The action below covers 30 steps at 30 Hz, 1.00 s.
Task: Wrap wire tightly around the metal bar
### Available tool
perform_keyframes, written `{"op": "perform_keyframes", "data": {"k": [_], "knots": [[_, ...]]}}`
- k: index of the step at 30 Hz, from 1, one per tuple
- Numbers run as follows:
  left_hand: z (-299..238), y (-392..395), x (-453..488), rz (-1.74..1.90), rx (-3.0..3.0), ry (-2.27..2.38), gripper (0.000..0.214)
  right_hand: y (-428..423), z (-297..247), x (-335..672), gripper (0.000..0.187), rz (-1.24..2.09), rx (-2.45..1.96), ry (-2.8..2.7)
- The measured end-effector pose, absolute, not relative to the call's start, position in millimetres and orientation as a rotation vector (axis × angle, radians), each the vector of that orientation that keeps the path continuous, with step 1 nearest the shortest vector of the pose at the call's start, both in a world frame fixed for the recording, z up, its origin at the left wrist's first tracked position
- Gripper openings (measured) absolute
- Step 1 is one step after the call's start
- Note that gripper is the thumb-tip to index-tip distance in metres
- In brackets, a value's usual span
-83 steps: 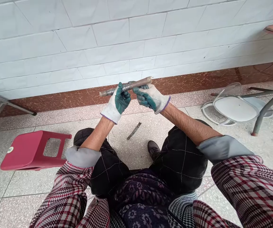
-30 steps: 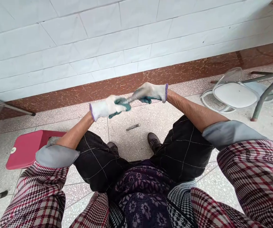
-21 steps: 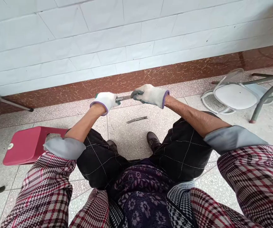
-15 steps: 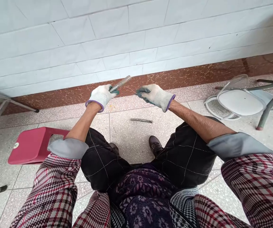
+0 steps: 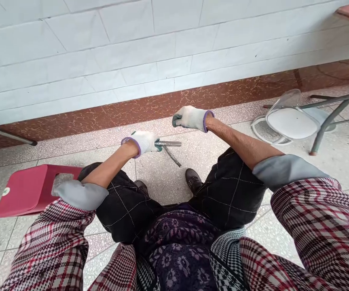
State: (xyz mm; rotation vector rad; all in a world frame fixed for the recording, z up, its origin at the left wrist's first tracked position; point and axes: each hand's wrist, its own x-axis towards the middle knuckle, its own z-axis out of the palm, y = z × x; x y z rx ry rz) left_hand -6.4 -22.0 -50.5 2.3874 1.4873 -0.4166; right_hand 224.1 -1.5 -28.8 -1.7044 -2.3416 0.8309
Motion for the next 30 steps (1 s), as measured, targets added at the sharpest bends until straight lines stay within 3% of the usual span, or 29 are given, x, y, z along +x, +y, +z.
{"op": "perform_keyframes", "data": {"k": [4,8,13,17,21,26,30], "knots": [[-41.0,6.3,-9.1,-0.416,2.437,1.645,0.048,-21.0,-32.7,206.9,0.025,0.889,-1.555,-2.326],[-18.8,17.4,-22.7,0.002,2.365,1.804,0.041,-27.3,-41.1,204.3,0.027,0.988,-1.535,-2.229],[-21.1,-9.6,-14.8,0.434,2.287,1.498,0.051,-20.3,-41.3,214.7,0.025,1.226,-1.506,-2.024],[-31.6,-34.3,-1.8,0.256,2.341,1.244,0.044,-12.9,-38.3,227.7,0.018,1.362,-1.5,-2.123],[-41.6,-35.4,-3.1,-0.005,2.381,1.221,0.041,-4.1,-37.1,240.4,0.009,1.158,-1.643,-2.3],[-55.2,-11.9,-3.8,-0.489,2.382,1.408,0.033,-1.6,-32.4,233.2,0.026,1.015,-1.644,-2.34],[-35.3,8.4,-11.8,-0.261,2.416,1.608,0.036,-13.9,-31.9,213.5,0.023,0.98,-1.579,-2.354]]}}
